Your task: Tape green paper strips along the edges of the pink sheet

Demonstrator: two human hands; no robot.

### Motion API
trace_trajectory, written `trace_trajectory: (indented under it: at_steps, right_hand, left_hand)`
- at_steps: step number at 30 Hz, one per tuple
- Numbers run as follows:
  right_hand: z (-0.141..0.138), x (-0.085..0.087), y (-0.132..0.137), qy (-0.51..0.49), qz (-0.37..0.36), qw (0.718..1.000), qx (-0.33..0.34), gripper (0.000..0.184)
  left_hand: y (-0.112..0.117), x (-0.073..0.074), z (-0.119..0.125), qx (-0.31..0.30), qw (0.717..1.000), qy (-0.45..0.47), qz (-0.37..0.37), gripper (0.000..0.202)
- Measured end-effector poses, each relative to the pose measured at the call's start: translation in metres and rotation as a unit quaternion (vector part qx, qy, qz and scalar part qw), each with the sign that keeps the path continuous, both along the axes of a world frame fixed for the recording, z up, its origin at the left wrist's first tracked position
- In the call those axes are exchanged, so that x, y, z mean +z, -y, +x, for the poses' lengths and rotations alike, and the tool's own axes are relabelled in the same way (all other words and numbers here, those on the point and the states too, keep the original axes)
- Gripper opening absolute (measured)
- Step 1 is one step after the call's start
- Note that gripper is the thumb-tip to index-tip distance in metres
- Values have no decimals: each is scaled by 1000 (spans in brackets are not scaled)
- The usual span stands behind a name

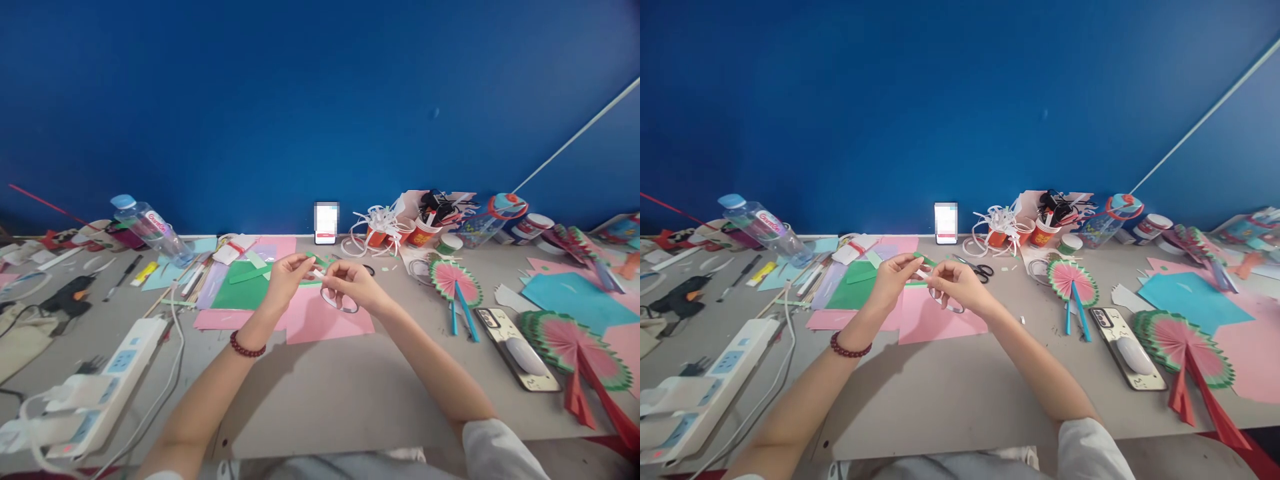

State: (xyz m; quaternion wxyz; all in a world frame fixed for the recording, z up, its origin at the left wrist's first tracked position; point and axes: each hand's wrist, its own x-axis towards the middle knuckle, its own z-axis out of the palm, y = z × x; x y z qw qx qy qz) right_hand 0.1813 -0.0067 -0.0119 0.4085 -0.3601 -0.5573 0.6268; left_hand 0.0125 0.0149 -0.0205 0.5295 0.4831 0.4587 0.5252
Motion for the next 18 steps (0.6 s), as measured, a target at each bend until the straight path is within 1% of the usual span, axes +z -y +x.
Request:
trace_trajectory:
  at_steps: [4,8,13,18]
  right_hand:
    - [-2,-1,1,-1,10,1000,-23,29]
    - [-1,0,0,14,22,998,-50,30]
    - [0,-2,-3,13,24,997,-70,29]
    - [2,-5,-5,26,23,996,-76,29]
  left_hand:
    - [4,-1,2,-4,999,-31,19,22]
    - [8,-2,3,-29,997,-63,34,15]
    - [11,-1,3,-58,991,-103,60,18]
    - [12,0,4,-61,990,-107,64,19]
